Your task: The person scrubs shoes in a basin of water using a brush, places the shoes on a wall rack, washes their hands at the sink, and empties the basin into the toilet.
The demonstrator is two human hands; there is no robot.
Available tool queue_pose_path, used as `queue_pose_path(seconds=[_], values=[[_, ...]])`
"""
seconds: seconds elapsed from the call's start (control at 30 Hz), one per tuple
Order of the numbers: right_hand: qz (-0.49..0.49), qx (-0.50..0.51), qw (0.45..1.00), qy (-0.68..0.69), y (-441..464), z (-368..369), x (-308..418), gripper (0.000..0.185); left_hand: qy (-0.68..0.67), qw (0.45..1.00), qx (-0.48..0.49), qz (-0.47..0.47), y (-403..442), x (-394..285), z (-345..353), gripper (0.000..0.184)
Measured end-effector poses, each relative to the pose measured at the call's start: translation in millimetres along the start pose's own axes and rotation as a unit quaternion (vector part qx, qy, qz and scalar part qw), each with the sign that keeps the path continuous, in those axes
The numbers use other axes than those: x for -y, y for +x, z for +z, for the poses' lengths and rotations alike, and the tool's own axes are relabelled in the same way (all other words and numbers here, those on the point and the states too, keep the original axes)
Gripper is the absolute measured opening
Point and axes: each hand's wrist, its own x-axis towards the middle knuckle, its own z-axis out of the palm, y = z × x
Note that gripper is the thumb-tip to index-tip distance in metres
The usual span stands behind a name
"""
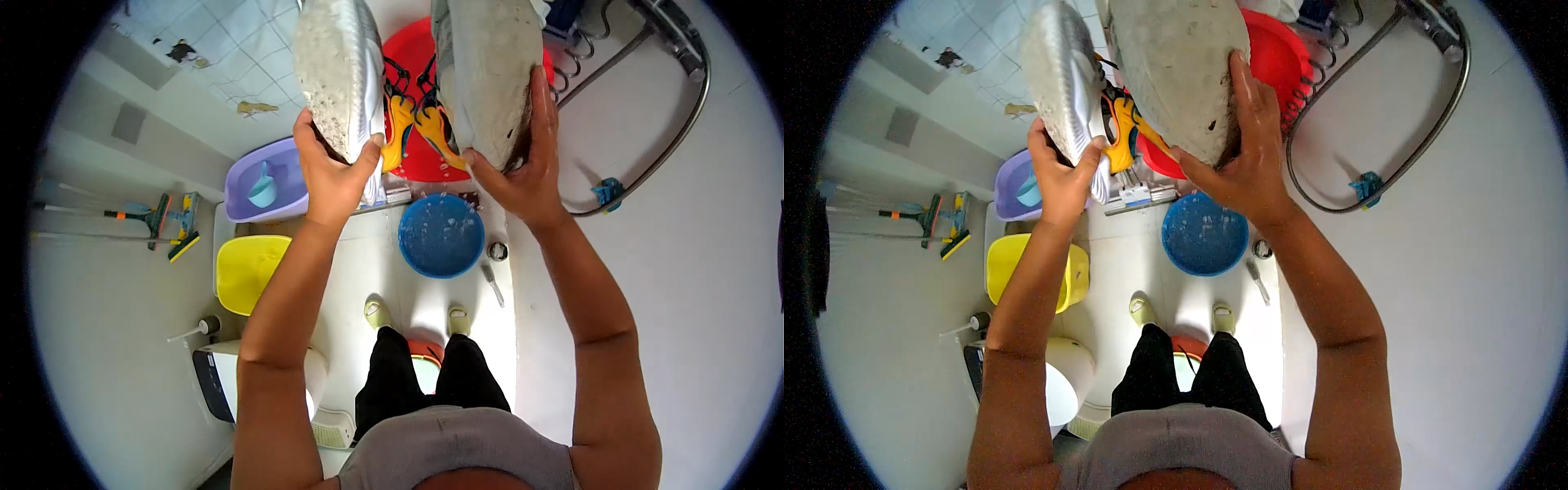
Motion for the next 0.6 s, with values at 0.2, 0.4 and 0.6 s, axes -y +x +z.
queue_pose_path(seconds=[0.2,0.4,0.6], values=[[0.104,0.119,0.987,0.003,-67.9,71.6,-73.3,0.099,0.116,0.992,-0.035,-0.036,-56.6,104.4,9.9,0.072],[0.147,0.162,0.976,0.017,-118.1,72.3,-84.2,0.096,-0.039,0.99,0.003,-0.137,-83.6,76.1,-55.8,0.093],[0.101,0.199,0.975,0.001,-84.7,79.0,-85.0,0.09,0.009,0.976,-0.046,-0.212,-101.1,47.1,-89.1,0.085]])
